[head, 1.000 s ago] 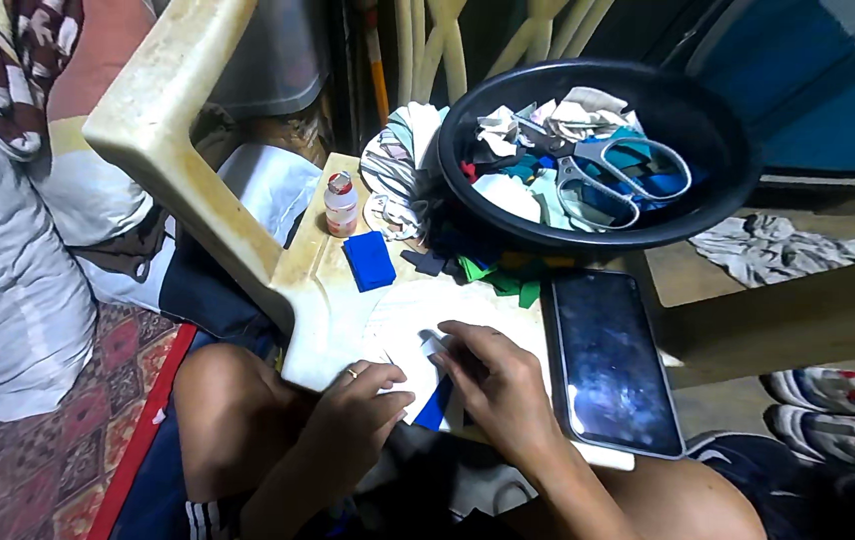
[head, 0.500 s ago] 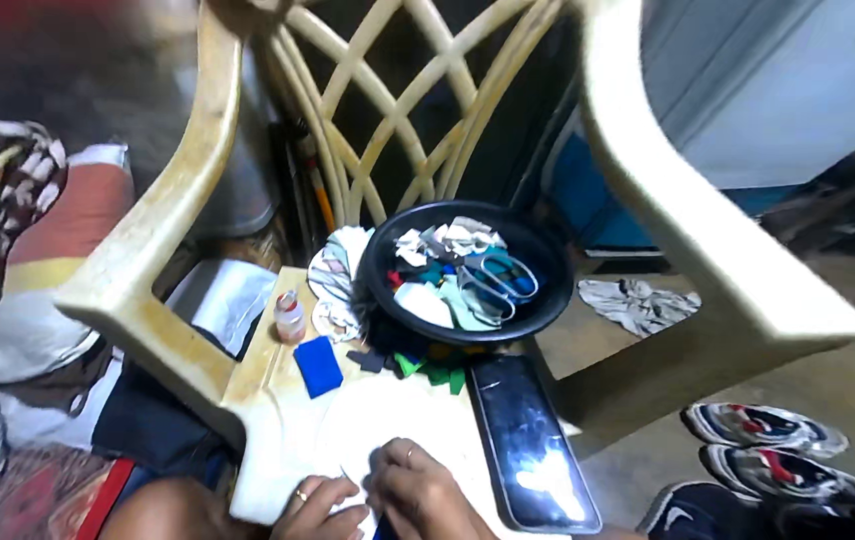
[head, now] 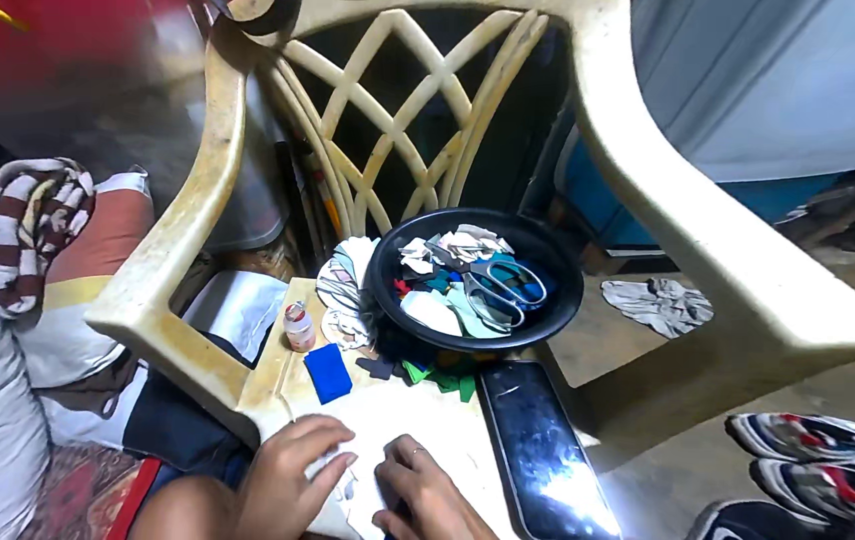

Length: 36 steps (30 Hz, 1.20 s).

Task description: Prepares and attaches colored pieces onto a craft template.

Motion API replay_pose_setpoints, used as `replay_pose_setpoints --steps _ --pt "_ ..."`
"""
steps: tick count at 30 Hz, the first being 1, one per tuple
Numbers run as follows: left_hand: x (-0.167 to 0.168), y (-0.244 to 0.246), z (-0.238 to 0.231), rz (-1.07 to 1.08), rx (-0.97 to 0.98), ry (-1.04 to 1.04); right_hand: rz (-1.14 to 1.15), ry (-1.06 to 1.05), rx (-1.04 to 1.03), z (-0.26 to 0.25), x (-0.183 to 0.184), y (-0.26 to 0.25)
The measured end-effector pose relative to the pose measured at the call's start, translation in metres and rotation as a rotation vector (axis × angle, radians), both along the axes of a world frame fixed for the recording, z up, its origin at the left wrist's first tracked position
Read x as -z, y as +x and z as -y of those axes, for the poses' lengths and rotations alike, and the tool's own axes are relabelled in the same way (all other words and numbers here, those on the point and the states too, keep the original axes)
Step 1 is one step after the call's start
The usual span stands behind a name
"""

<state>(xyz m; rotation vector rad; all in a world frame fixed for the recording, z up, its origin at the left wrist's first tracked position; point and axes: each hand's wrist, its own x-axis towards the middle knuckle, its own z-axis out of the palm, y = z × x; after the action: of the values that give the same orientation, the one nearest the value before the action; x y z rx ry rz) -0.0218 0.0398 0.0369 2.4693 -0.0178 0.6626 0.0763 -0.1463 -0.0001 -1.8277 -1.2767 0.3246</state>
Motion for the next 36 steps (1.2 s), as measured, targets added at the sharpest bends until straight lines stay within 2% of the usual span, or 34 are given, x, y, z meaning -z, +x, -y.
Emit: replay_pose_setpoints --steps 2,6,14,24,30,36 --pt "-0.003 0.012 -0.008 0.029 -0.074 0.012 0.012 -0.013 -0.006 0.0 0.0 0.0" --pt "-0.01 0.035 -0.019 -0.126 -0.231 -0.002 0.023 -0.004 -0.013 0.0 0.001 0.002" --pt "-0.008 0.056 -0.031 -0.375 -0.138 -0.001 0.098 0.066 0.028 -0.001 0.01 0.002" --pt "-0.011 0.065 -0.036 -0.467 -0.108 0.092 0.145 0.091 0.053 -0.003 0.013 0.003" --pt "-0.009 0.067 -0.035 -0.443 -0.097 0.182 0.173 0.101 0.06 -0.003 0.016 0.003" --pt "-0.013 0.069 -0.038 -0.507 -0.107 0.125 0.171 0.098 0.067 -0.003 0.015 0.003"
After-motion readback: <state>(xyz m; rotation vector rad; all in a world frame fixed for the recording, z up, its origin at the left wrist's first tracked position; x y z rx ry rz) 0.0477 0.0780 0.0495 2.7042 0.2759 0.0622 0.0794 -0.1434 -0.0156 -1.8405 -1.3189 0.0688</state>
